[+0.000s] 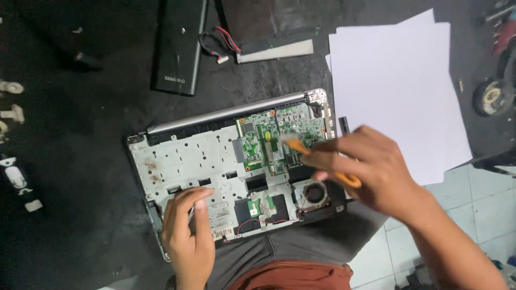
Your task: Cleaning and inspecting the internal components of a laptop motherboard using a brush and a spudger.
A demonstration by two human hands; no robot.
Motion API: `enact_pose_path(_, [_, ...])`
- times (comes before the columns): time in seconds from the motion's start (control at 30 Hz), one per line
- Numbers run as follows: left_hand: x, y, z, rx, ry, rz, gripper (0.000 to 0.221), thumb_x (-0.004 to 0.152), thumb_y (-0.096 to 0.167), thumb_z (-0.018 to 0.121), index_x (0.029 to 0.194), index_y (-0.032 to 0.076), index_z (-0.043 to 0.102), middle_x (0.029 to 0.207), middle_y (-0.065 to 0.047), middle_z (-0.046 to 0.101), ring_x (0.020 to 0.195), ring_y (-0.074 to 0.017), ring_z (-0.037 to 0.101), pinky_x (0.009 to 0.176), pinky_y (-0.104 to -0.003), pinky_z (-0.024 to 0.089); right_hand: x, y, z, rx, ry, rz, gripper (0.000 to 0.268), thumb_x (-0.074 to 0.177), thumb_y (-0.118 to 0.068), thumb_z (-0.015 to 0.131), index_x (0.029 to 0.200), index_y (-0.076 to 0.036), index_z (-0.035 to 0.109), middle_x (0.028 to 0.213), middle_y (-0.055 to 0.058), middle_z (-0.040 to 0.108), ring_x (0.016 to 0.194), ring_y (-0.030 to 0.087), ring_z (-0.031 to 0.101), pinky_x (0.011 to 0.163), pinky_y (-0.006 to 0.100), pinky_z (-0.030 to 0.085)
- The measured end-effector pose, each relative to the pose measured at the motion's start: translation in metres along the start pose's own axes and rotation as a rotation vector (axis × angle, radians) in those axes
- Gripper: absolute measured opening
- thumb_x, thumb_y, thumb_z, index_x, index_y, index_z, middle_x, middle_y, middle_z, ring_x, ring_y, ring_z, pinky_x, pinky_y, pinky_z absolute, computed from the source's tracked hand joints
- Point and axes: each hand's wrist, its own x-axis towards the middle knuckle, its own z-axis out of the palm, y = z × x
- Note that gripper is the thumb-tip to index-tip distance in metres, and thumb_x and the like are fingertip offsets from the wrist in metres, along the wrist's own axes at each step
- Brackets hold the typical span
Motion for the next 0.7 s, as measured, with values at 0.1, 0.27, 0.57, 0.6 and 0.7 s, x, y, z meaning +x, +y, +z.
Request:
enact_pose_path(0.1, [0.001, 0.001, -0.001, -0.014, 0.003, 0.019, 0.024, 0.107, 0.013, 0.046, 0.116, 0.005, 0.068, 0.112, -0.010, 0.071, 0.109, -0.0274, 0.068, 0.095, -0.040, 0.056, 0.005, 0.004, -0.012, -0.125, -0.090, -0.006, 0.013, 0.097, -0.024, 0.070, 0.103, -0.013, 0.065, 0.093, 0.001, 0.064, 0.070, 0.021, 0.054, 0.065, 0.033, 0.040])
enact_pose_path(0.27, [0.001, 0.000, -0.002, -0.052, -0.001, 0.016, 0.024, 0.106, 0.011, 0.047, 0.117, 0.007, 0.068, 0.113, -0.008, 0.071, 0.109, -0.0255, 0.067, 0.092, -0.038, 0.056, 0.005, 0.006, -0.020, -0.115, -0.154, 0.016, 0.014, 0.098, -0.021, 0.064, 0.108, -0.014, 0.069, 0.095, 0.003, 0.068, 0.064, 0.025, 0.057, 0.056, 0.035, 0.044])
enact_pose_path(0.57, [-0.002, -0.003, -0.003, -0.085, 0.002, 0.056, 0.025, 0.108, 0.015, 0.045, 0.116, 0.008, 0.067, 0.113, -0.007, 0.071, 0.109, -0.0255, 0.067, 0.094, -0.039, 0.053, 0.016, -0.001, -0.019, 0.113, -0.140, 0.104, 0.024, 0.093, -0.005, 0.070, 0.116, -0.012, 0.072, 0.105, 0.005, 0.070, 0.087, 0.021, 0.076, 0.071, 0.030, 0.057])
enact_pose_path(0.6, [-0.002, -0.004, -0.004, -0.090, -0.003, 0.045, 0.025, 0.108, 0.016, 0.045, 0.116, 0.008, 0.068, 0.114, -0.007, 0.071, 0.110, -0.0255, 0.067, 0.095, -0.040, 0.054, 0.019, -0.004, -0.020, 0.176, -0.172, 0.103, 0.017, 0.097, -0.013, 0.063, 0.111, -0.010, 0.073, 0.102, 0.005, 0.074, 0.086, 0.019, 0.078, 0.072, 0.028, 0.061])
enact_pose_path(0.7, [-0.002, -0.005, -0.004, -0.100, -0.006, 0.043, 0.026, 0.108, 0.018, 0.045, 0.116, 0.008, 0.068, 0.113, -0.007, 0.071, 0.110, -0.0254, 0.067, 0.095, -0.040, 0.054, 0.016, -0.002, -0.018, 0.175, -0.188, 0.123, 0.023, 0.099, -0.015, 0.061, 0.119, -0.010, 0.069, 0.097, 0.005, 0.072, 0.080, 0.017, 0.076, 0.068, 0.028, 0.063])
